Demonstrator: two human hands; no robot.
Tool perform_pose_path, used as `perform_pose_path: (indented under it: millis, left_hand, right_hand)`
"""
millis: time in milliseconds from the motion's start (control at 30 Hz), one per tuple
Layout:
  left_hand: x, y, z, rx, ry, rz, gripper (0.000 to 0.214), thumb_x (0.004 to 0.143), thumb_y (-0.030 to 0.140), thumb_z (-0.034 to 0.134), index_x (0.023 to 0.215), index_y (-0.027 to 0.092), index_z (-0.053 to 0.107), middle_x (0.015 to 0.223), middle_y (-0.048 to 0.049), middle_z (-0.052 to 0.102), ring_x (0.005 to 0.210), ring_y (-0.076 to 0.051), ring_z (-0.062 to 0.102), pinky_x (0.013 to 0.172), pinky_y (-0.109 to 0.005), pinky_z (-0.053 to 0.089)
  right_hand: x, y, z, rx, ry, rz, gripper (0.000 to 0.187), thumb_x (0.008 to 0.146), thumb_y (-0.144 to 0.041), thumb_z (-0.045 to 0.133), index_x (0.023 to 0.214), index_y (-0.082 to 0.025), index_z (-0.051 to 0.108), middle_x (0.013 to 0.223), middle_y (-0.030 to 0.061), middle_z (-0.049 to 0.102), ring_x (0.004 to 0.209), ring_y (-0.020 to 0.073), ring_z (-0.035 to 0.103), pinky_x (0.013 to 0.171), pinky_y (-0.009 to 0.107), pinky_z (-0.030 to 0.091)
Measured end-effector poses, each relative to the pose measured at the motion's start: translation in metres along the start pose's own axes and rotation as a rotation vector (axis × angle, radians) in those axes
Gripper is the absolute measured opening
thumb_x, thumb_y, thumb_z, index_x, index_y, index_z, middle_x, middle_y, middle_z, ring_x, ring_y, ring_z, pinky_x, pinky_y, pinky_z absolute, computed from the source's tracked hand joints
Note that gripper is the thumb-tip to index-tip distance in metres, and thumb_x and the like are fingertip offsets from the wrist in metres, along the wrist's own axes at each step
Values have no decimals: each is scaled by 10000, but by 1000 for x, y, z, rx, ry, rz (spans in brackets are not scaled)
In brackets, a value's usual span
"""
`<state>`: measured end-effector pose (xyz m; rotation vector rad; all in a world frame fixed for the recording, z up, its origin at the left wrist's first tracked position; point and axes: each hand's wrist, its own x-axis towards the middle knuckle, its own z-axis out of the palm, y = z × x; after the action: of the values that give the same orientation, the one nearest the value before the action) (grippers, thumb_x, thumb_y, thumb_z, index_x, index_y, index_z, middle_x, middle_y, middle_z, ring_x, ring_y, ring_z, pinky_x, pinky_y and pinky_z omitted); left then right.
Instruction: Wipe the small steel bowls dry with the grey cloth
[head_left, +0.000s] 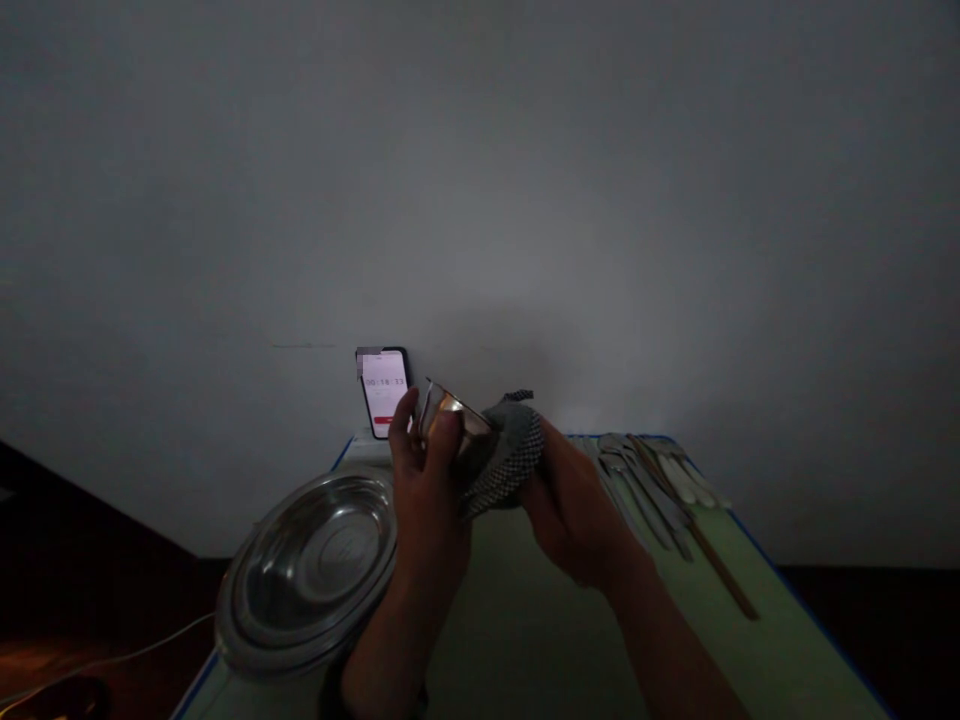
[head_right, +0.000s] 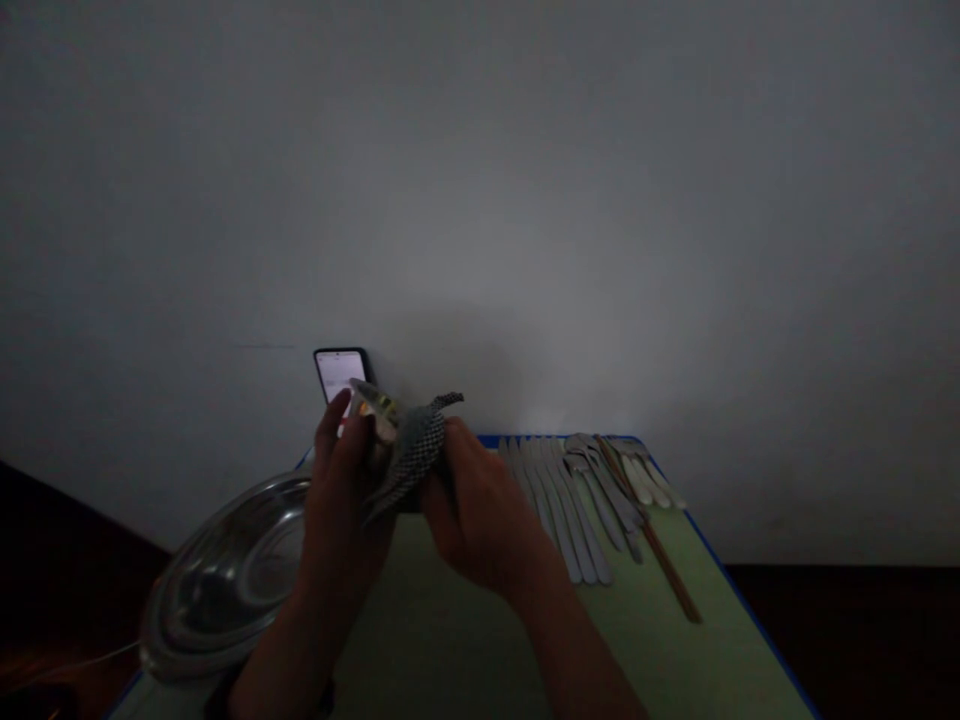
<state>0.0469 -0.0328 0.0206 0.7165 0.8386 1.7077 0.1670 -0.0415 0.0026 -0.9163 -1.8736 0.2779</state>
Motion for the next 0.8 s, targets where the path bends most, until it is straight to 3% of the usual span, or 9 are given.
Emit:
perform_pose_path:
  millis: [100,167,333,500,667,800]
  left_hand:
    - [0,-4,-1,-5,-53,74,329,781,269,662,1101,297,598,1057,-15,662,866,-155,653,704,-237,501]
    - [5,-11,-4,-57,-47,131,256,799,331,630,1048,273,622,981,-13,677,832,-157,648,694,-246,500]
    - [24,-22,-11,-187,-1,145,275,811,461,554,951,245,651,854,-16,688,880,-185,638,767,-292,484]
    - [28,-3,-19,87,101,100,174,824,333,559,717,220,638,709,-4,648,765,-181,612,687,-270,449]
    - [24,28,-28,460,48,425,330,830,265,579,509,216,525,524,31,434,541,-131,405,517,-236,326]
    - [19,35,-30,555,-50,505,404,893,375,483,520,228,435,507,38,352,483,-127,309,446,-254,262]
  right_hand:
    - [-1,1,2,51,140,-51,132,906,-214,408,989,-244,506,903,38,638,837,174,616,739,309,518]
    - [-4,4,4,90,223,-31,156,913,-225,394,993,-257,524,866,27,645,817,174,622,723,312,523]
    - [-8,16,10,193,362,160,190,922,-264,343,918,-253,533,781,28,620,762,179,617,680,323,530]
    - [-2,17,3,163,267,176,179,911,-261,360,822,-236,513,719,9,603,721,167,603,649,290,507]
    - [2,19,-11,-128,111,98,155,881,-218,384,765,-214,485,719,37,625,670,167,583,640,289,465]
    - [0,17,-21,-250,109,4,133,848,-153,376,787,-223,471,729,50,639,655,167,589,606,291,452]
